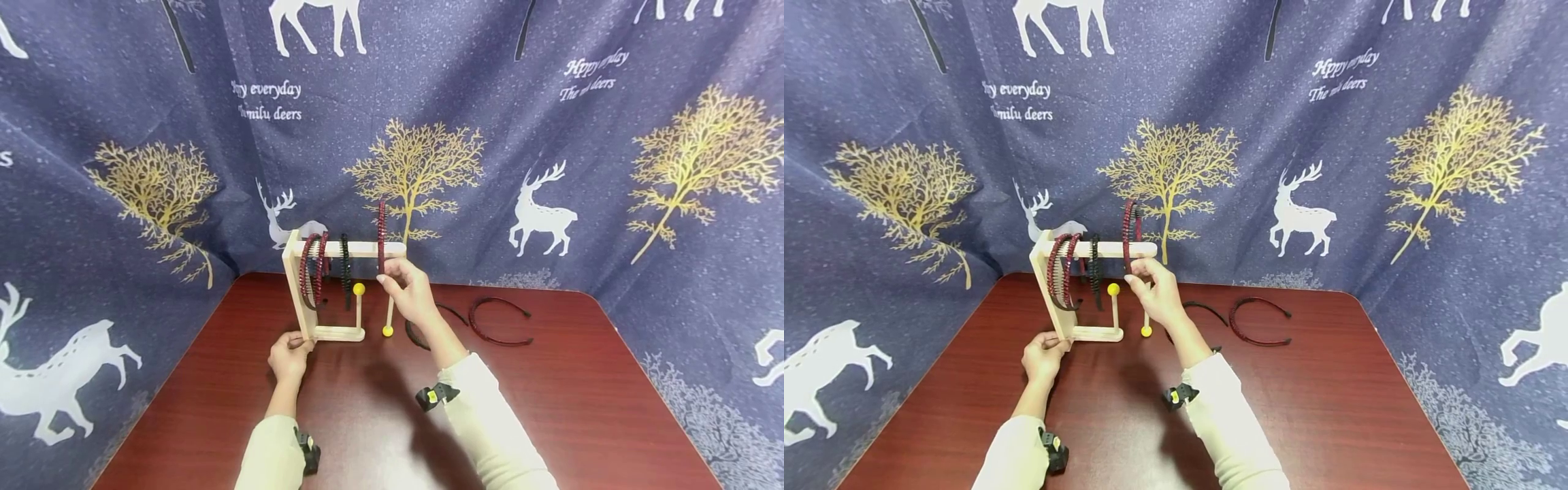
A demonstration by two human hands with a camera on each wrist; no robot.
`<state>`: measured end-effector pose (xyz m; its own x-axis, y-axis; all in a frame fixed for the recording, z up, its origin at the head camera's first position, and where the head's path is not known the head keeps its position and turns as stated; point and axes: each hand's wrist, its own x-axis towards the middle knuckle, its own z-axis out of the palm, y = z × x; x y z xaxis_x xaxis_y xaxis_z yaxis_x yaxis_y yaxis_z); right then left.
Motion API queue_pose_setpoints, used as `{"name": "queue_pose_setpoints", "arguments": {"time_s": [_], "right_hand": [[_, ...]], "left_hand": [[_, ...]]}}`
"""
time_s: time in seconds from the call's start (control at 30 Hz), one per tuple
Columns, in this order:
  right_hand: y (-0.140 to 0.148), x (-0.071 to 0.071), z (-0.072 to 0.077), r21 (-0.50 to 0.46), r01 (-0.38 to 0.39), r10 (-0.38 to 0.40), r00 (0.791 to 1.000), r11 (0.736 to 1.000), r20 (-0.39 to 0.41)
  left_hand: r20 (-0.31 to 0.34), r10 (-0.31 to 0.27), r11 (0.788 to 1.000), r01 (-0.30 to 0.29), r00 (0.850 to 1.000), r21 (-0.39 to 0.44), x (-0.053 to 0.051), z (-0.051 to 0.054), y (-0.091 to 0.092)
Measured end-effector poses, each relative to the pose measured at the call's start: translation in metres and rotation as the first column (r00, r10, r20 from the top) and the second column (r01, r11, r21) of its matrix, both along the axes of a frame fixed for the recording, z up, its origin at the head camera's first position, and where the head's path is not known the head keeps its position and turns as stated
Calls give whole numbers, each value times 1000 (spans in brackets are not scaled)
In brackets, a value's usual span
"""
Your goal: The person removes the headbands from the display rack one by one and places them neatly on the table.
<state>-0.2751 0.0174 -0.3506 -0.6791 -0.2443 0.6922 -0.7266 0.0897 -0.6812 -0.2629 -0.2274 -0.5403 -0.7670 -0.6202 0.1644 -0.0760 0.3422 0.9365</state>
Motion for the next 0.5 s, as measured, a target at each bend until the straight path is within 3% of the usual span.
{"name": "queue_pose_setpoints", "arguments": {"time_s": [0.5], "right_hand": [[32, 2, -5, -87, -2, -2, 999, 996, -50]], "left_hand": [[0, 8, 1000, -8, 1000, -12, 0, -1, 0]]}}
